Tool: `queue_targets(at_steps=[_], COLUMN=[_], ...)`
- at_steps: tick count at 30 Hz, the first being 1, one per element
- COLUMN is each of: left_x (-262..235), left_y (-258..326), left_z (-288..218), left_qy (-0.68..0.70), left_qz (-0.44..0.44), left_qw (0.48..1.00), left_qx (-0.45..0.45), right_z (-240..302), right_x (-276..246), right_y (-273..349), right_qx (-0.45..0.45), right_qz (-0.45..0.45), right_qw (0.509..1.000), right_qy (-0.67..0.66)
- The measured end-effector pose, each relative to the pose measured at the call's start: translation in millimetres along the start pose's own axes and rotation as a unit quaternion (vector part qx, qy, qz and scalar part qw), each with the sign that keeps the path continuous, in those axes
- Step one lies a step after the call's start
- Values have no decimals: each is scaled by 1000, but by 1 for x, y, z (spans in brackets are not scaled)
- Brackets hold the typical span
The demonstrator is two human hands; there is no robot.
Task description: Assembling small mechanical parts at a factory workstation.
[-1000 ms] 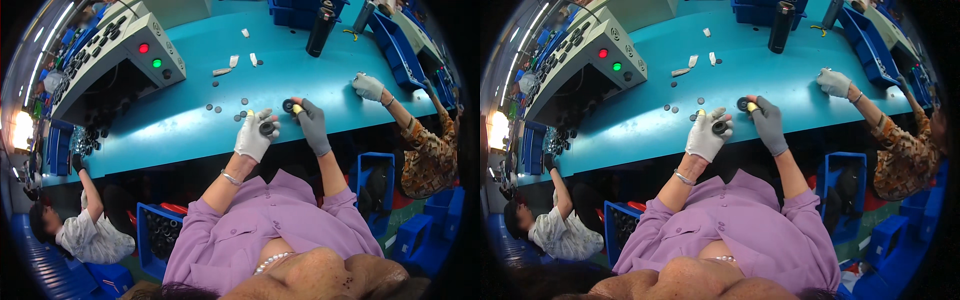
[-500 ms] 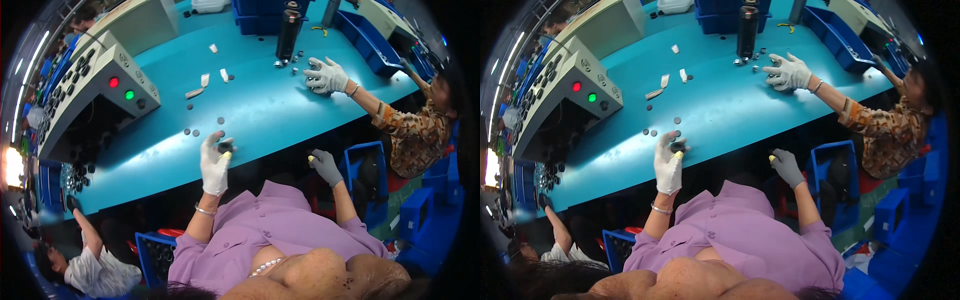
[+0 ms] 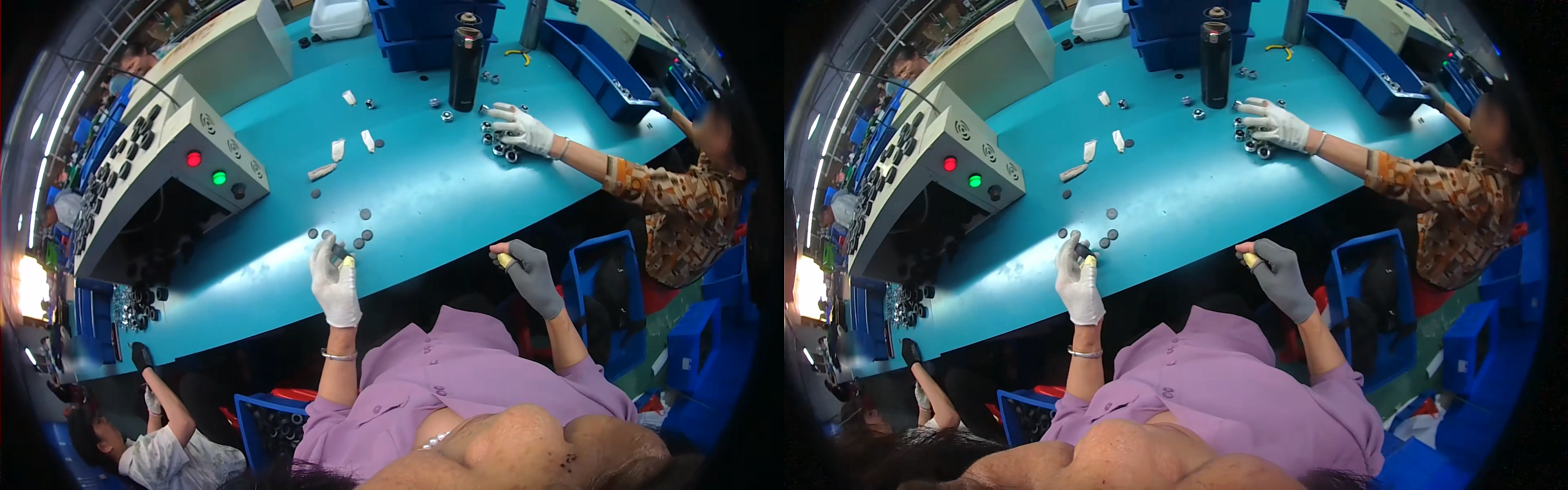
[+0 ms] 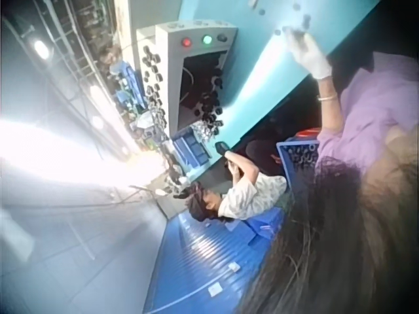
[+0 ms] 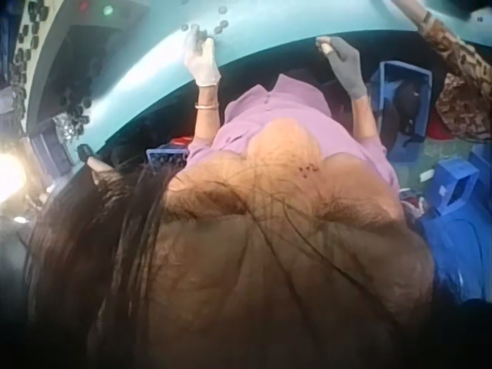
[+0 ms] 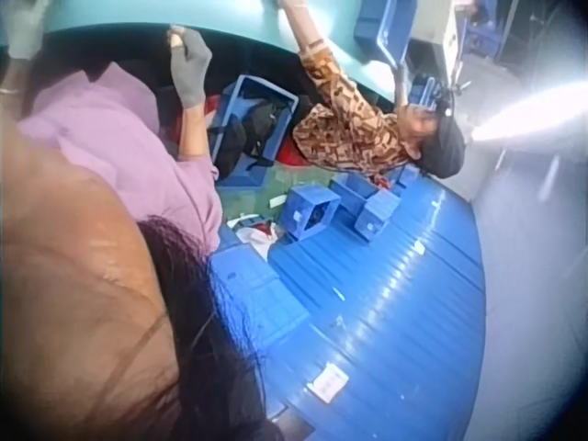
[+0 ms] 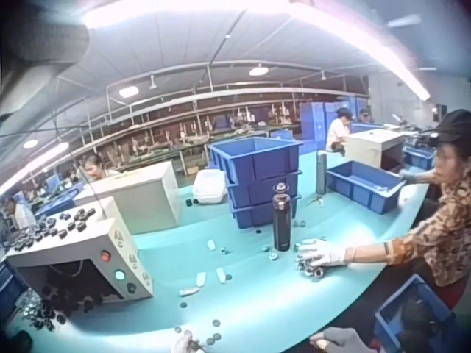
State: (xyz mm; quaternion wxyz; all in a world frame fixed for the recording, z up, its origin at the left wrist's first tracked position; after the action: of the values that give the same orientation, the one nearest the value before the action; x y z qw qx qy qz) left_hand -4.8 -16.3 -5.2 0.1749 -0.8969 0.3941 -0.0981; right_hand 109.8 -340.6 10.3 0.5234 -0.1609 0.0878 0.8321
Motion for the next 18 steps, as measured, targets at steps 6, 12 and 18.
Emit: queue_targets(at_steps=[6, 12, 18], left_x=[-32, -151, -233], left_y=[-5, -120, -262], left_z=[-7, 18, 31], left_qy=[-125, -288, -532], left_qz=[-23, -147, -190], left_qw=[992, 939, 805], left_qx=[11, 117, 182], right_z=[39, 29, 24], right_x=[20, 2, 10], right_y=[-24, -45, -61], right_qx=[-126, -132, -98], right_qz=[-31, -56, -57], right_qw=[990, 987, 991], right_qy=[46, 70, 67])
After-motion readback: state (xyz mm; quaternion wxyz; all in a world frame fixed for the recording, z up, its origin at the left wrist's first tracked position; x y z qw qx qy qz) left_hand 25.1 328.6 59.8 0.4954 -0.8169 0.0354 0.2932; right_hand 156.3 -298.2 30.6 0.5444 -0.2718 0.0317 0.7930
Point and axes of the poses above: each hand's wrist, its own y-axis away from the middle knuckle, its own x-axis out of the palm, z = x × y, the point moved 4 cm from there along -y, towards the middle knuckle, and after that the axes turned 8 degrees about x, right-handed, at the moved point
